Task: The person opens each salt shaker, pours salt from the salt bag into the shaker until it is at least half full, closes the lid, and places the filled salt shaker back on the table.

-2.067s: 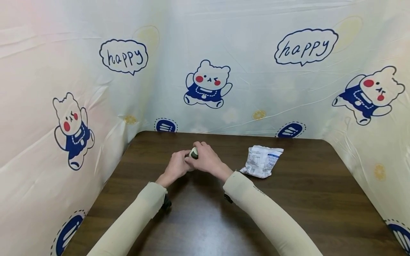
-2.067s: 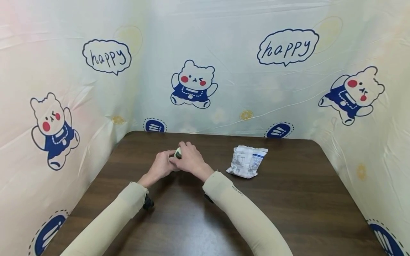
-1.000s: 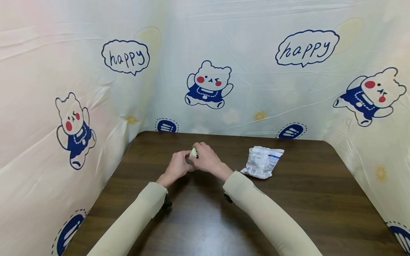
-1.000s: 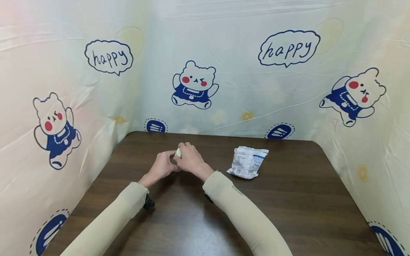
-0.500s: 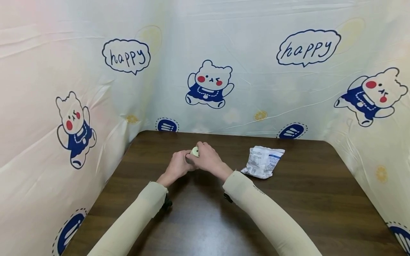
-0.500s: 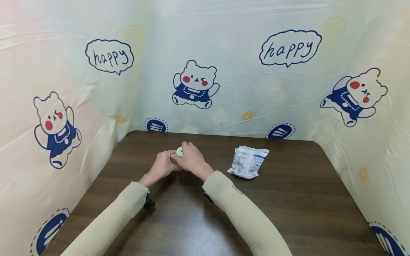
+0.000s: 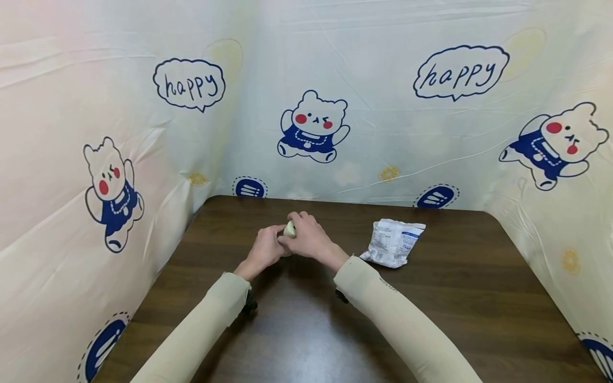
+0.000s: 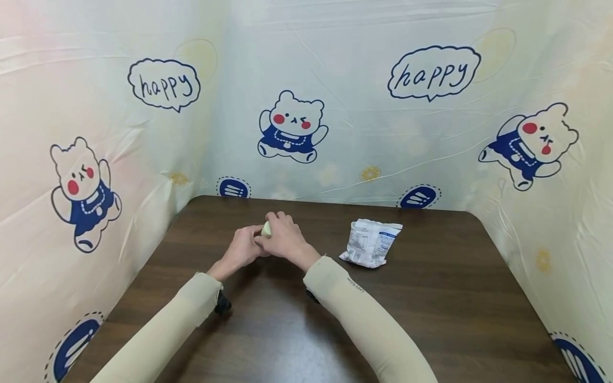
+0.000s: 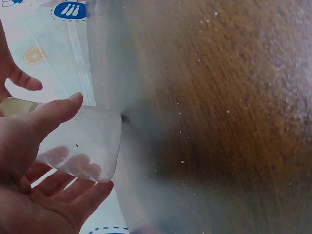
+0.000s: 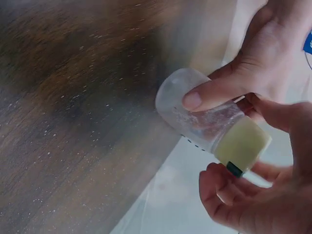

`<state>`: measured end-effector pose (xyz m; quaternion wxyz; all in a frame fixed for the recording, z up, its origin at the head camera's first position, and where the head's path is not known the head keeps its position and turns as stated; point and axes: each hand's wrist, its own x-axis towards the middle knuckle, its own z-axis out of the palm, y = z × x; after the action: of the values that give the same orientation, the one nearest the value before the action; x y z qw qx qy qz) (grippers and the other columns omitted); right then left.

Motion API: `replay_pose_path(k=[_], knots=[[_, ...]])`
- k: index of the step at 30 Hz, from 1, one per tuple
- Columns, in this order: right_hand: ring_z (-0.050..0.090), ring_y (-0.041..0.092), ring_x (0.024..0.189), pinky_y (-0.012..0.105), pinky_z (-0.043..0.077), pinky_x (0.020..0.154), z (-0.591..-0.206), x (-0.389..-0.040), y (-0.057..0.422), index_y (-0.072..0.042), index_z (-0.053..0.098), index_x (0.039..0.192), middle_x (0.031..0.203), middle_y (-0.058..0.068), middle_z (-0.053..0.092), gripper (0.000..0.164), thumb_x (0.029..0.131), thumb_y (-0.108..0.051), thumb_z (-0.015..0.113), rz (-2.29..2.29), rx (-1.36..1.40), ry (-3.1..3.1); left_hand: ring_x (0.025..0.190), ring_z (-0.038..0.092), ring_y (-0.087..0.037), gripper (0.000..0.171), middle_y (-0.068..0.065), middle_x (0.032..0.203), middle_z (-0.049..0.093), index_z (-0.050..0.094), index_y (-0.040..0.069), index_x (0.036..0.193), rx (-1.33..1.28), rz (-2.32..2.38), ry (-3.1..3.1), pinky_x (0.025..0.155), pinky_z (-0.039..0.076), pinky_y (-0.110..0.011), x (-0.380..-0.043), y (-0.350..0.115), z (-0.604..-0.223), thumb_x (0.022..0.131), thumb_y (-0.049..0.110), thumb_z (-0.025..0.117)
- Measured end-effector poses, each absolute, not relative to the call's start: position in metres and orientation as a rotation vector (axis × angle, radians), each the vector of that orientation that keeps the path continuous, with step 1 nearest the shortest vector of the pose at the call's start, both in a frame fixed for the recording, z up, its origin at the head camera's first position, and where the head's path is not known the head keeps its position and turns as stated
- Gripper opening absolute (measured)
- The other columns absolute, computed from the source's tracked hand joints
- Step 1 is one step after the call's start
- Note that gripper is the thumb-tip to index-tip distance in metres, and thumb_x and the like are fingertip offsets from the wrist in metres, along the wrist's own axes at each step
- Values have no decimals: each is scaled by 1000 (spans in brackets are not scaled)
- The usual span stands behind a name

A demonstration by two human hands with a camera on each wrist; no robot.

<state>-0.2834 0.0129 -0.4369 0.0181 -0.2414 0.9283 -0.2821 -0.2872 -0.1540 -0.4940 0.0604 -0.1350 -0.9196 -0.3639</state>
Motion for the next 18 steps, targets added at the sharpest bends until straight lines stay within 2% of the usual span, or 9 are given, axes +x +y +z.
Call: replay_pose_path(k=[3, 6, 10, 14, 16, 18], knots=[[57, 23, 93, 35, 53, 79, -439, -284, 11, -2, 61, 130, 113, 11, 60, 51, 101, -43, 71, -890, -682, 2932, 102, 71, -26, 44, -6, 111, 77, 78, 9, 121, -413, -1108, -2776, 91, 58, -47, -287, -155, -494, 80, 15, 95], [58, 21, 88, 34, 53, 76, -442, -284, 11, -3, 63, 122, 107, 9, 60, 42, 103, -39, 70, -912, -673, 2930, 103, 71, -26, 49, -6, 113, 77, 78, 10, 122, -405, -1103, -2782, 91, 57, -47, -287, -155, -496, 78, 18, 96], [55, 23, 96, 35, 51, 80, -441, -285, 12, -6, 64, 127, 117, 10, 62, 30, 102, -22, 70, -917, -748, 2890, 103, 69, -27, 51, -9, 114, 76, 76, 7, 124, -399, -1091, -2793, 93, 56, -48, -288, -155, -496, 78, 17, 96], [51, 29, 106, 39, 49, 85, -437, -284, 13, -9, 66, 130, 130, 11, 60, 32, 98, -8, 68, -912, -822, 2843, 104, 68, -29, 50, -10, 113, 76, 75, 5, 121, -387, -1083, -2800, 94, 55, -50, -289, -155, -495, 77, 14, 96], [50, 31, 110, 41, 49, 87, -435, -283, 12, -9, 64, 135, 135, 13, 59, 36, 99, -9, 69, -911, -823, 2841, 104, 69, -28, 48, -10, 112, 76, 75, 5, 121, -386, -1088, -2800, 94, 55, -49, -289, -155, -495, 77, 13, 95], [52, 32, 113, 42, 50, 88, -435, -282, 11, -7, 59, 142, 139, 14, 57, 44, 101, -18, 71, -906, -786, 2863, 104, 70, -27, 46, -9, 112, 76, 76, 6, 121, -394, -1108, -2793, 93, 56, -48, -288, -156, -495, 79, 13, 94]])
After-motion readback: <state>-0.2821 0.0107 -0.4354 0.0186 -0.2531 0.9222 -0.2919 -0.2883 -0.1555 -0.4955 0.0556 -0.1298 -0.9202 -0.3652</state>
